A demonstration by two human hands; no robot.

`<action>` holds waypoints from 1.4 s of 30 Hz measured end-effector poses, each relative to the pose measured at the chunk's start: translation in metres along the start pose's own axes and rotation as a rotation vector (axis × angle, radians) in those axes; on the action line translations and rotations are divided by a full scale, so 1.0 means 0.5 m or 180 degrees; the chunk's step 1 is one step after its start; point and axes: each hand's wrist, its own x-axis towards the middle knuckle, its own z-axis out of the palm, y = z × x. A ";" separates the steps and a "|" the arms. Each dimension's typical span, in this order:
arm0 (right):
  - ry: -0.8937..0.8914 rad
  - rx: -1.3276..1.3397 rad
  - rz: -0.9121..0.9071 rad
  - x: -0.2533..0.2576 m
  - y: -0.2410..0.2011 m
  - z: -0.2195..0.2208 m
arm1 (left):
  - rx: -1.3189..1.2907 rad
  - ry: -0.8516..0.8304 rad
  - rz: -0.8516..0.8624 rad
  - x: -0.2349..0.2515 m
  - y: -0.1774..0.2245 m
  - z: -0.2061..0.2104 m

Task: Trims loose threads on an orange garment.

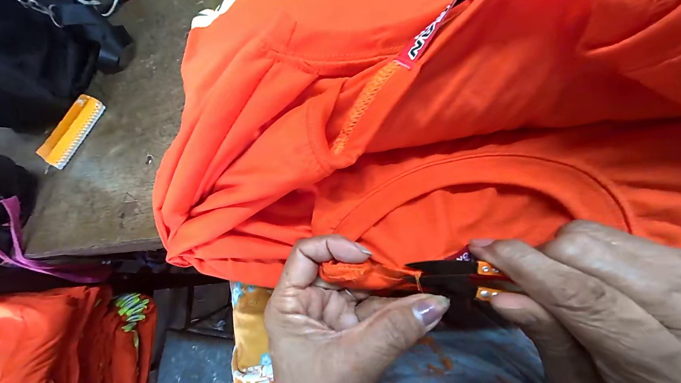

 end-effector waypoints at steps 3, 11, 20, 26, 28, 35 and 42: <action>0.0038 0.0024 -0.0026 0.002 -0.001 0.003 | -0.0004 0.0027 -0.0036 0.000 0.000 0.000; -0.0196 0.1077 0.0678 0.021 0.007 -0.006 | 0.0183 0.0015 0.0116 0.000 -0.007 0.005; -0.0371 0.2339 0.1560 0.054 -0.006 -0.018 | 0.0791 -0.0013 0.0831 0.015 -0.029 0.017; 0.0010 0.1357 0.0436 0.064 -0.007 0.010 | 0.0929 -0.0170 0.1036 0.015 -0.033 0.008; -0.0019 0.0911 0.0057 0.061 -0.011 0.006 | 0.0795 -0.0180 0.0893 0.013 -0.032 0.005; -0.0312 0.0926 -0.0332 0.023 -0.026 0.010 | 0.0393 0.0093 0.0395 0.016 -0.024 0.016; -0.0514 0.0883 -0.0082 0.013 -0.017 -0.011 | 0.0338 0.0022 0.0261 0.013 -0.013 0.017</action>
